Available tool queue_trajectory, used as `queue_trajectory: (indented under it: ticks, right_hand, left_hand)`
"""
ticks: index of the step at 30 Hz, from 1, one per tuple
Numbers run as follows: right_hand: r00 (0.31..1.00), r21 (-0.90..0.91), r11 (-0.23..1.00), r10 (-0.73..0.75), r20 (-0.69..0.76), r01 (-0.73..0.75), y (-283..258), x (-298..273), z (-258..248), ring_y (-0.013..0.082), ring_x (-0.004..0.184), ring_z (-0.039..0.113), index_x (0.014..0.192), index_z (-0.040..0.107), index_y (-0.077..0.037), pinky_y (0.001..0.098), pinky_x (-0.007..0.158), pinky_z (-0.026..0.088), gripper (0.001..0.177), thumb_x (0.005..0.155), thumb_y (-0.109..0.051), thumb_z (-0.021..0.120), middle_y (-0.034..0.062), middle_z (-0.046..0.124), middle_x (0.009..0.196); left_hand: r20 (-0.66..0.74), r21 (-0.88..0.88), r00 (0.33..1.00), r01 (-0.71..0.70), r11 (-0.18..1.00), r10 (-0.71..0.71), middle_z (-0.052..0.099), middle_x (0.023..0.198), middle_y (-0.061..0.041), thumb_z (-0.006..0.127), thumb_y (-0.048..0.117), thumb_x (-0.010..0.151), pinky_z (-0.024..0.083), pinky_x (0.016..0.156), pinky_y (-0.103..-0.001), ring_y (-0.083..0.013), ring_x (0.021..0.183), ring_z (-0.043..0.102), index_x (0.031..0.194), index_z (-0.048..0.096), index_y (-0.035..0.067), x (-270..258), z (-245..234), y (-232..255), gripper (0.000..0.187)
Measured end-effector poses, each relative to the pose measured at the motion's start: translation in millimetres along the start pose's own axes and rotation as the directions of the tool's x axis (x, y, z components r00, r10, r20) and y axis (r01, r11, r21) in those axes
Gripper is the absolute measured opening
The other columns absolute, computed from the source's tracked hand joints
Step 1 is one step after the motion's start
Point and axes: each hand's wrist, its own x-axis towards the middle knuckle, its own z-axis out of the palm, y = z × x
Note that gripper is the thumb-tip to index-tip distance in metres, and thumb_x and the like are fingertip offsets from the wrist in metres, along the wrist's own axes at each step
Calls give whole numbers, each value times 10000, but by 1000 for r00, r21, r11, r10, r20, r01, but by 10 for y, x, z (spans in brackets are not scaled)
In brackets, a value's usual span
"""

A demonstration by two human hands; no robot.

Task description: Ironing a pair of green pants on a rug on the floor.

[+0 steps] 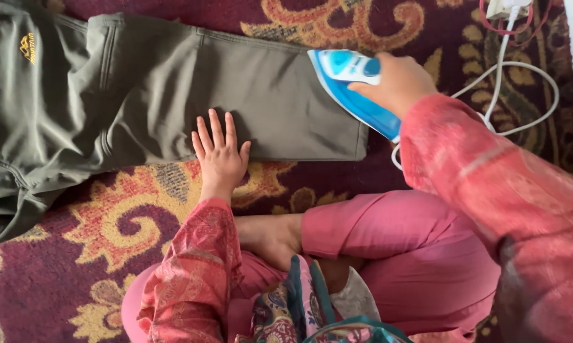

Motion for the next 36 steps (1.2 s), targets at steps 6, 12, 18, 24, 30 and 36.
queue_trajectory:
  ticks: [6,12,18,24,30,36]
  right_hand:
    - [920,249,901,384,-78,-355,1011,211,20,329,981,698,1256,693,-44,453,803,570,694,862,-584,881,158,716,1151]
    - [841,632,773,369,-395,-42,1724,806,18,44,505,497,944,768,-262,285,511,436,198,1020,-342,933,-75,623,702]
    - [641,555,589,80,-763,587,1674,1899,591,209,1055,684,1286,654,-148,361,891,602,423,988,100,822,158,606,1225]
    - [695,709,-101,335,-636,698,1095,1839,691,178,944,680,998,651,-77,417,893,632,139,965,-37,780,64,696,989]
    - [791,832,122,262,-553,541,1164,1385,764,190,1179,686,1335,532,-97,349,1021,590,362,1015,-90,702,111,690,1298]
    - [947,452,887,221,-233,-96,1008,967,1159,239,1112,625,1178,659,-410,311,945,484,527,852,-819,725,-140,667,1116]
  left_hand:
    - [14,4,1000,7,1000,-7,226,1695,-225,499,545,1048,224,1224,-638,-494,1538,209,1659,331,102,-4,8,6,773]
    - [-29,32,1000,3,999,-2,256,1691,-218,518,548,1031,240,1223,-622,-482,1536,245,1648,361,111,15,-17,26,772]
    - [-27,33,1000,14,999,-13,266,1696,-207,530,551,992,247,1216,-635,-482,1537,259,1637,367,115,12,28,12,796]
    - [51,38,998,26,999,-28,220,1709,-203,496,558,1004,207,1232,-620,-471,1557,202,1651,317,119,17,0,11,802]
    - [157,-91,987,35,995,-21,86,1727,-211,482,656,959,120,1235,-653,-496,1569,75,1668,205,107,24,-58,-49,939]
    - [471,-152,881,28,988,48,-27,1749,-160,717,671,734,-14,1249,-653,-475,1580,-74,1687,92,232,88,-333,-102,1221]
